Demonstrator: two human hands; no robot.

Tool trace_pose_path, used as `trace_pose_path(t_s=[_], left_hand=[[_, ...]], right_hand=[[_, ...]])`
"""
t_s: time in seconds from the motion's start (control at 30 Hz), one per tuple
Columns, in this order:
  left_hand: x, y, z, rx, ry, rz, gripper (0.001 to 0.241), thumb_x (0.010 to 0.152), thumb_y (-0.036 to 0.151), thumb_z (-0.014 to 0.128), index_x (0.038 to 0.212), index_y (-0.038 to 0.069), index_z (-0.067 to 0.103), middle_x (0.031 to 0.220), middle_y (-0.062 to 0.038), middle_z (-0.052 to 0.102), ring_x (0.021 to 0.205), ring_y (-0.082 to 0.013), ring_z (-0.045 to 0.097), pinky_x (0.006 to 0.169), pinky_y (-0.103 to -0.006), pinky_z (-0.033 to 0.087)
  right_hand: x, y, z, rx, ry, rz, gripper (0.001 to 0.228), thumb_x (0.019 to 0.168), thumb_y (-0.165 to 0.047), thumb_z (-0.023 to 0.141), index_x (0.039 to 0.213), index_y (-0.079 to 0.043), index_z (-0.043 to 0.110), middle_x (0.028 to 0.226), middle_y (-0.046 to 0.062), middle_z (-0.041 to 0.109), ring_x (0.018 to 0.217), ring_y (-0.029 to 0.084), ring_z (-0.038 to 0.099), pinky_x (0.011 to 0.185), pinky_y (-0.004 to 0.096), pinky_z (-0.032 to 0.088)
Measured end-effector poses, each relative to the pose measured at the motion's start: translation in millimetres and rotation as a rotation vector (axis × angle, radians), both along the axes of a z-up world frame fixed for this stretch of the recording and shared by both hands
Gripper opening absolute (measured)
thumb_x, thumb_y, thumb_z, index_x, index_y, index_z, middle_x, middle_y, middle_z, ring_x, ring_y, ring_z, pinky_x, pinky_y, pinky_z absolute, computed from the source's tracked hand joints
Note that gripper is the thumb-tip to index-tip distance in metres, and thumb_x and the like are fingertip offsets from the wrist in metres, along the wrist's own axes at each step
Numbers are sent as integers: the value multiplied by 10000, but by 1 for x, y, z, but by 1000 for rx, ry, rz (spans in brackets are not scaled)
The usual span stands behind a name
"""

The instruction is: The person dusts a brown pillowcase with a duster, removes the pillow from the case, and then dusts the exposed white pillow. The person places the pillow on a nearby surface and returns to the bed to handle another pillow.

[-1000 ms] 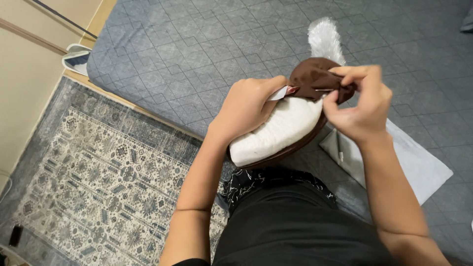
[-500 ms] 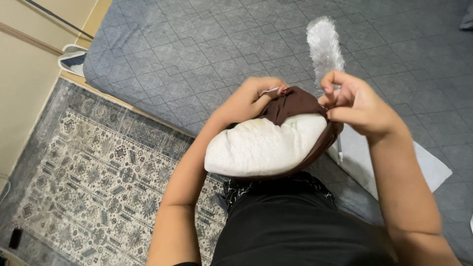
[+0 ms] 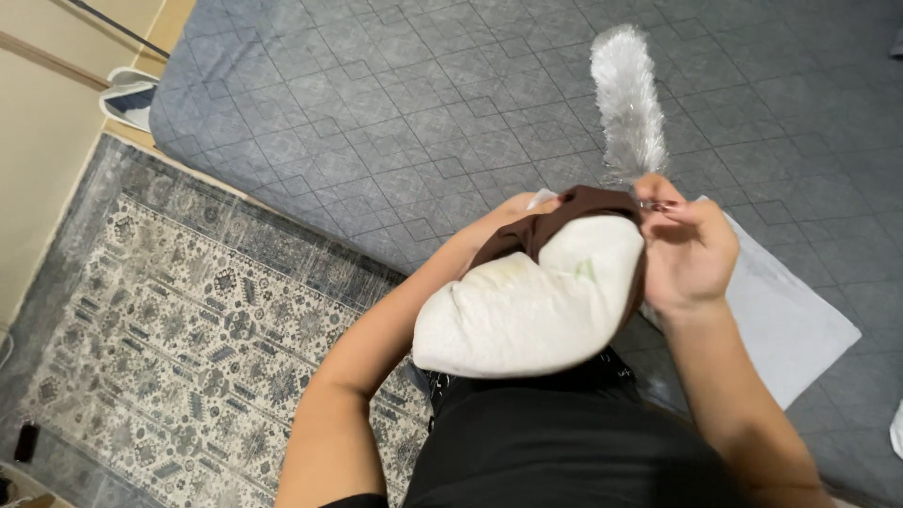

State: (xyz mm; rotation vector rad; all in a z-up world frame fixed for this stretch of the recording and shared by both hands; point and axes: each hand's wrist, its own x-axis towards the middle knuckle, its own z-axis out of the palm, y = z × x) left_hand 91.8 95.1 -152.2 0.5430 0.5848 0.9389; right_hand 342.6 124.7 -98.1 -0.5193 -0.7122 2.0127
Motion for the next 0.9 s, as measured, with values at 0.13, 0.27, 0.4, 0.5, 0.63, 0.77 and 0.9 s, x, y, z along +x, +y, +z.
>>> trace_pose_path(t_s=[0.13,0.27,0.4,0.5,0.63,0.77,0.9], left_hand=[[4,5,33,-44,-70,-35,395,1027,312,665,1248,-14,637,1091,-85,725,945,-168,703,826,-342,593],[-18,23,41,31,167,-1,408,1038,356,613,1245,6,645,1128,-107,729,986,-204,703,876,-372,588],[-55,38,34,201,673,65,443,1038,412,535,1241,44,678,1198,-129,734,1055,-226,694,953,-379,567],[-96,34,26,311,602,173,470,1066,430,493,1266,49,683,1270,-122,706,1153,-217,671,1033,-371,541],[-120,19,97,439,512,285,485,1091,437,445,1308,54,649,1335,-90,669,1241,-194,654,1079,-356,532],[-81,-2,179,695,1147,266,578,986,535,558,1290,52,646,1206,-137,718,1120,-267,704,951,-380,567],[-50,-10,185,649,1822,279,814,781,709,701,1140,-19,632,1012,-222,723,927,-389,716,785,-459,562]], right_hand=[[-13,-3,42,-90,151,-140,186,962,-162,558,1027,10,536,1203,187,635,1159,300,572,1168,399,435],[-33,8,72,-134,305,27,358,918,-205,593,1220,-14,595,1276,188,643,1236,326,593,1181,442,444],[-26,52,-9,101,95,-44,347,983,-111,603,1318,-24,576,1266,143,636,1184,246,592,1140,374,474],[-27,65,-7,183,-30,-160,299,1049,-6,603,1345,-13,560,1238,121,645,1129,200,610,1096,334,497],[-50,59,14,165,-66,-192,318,1048,29,601,1356,-24,542,1231,115,669,1148,189,646,1103,329,517],[-95,35,24,221,-94,-130,412,994,78,613,1378,-40,520,1206,115,678,1080,155,660,1014,295,533],[-117,29,19,207,-79,-104,370,1017,95,652,1351,-18,539,1144,137,699,990,150,682,883,279,567]])
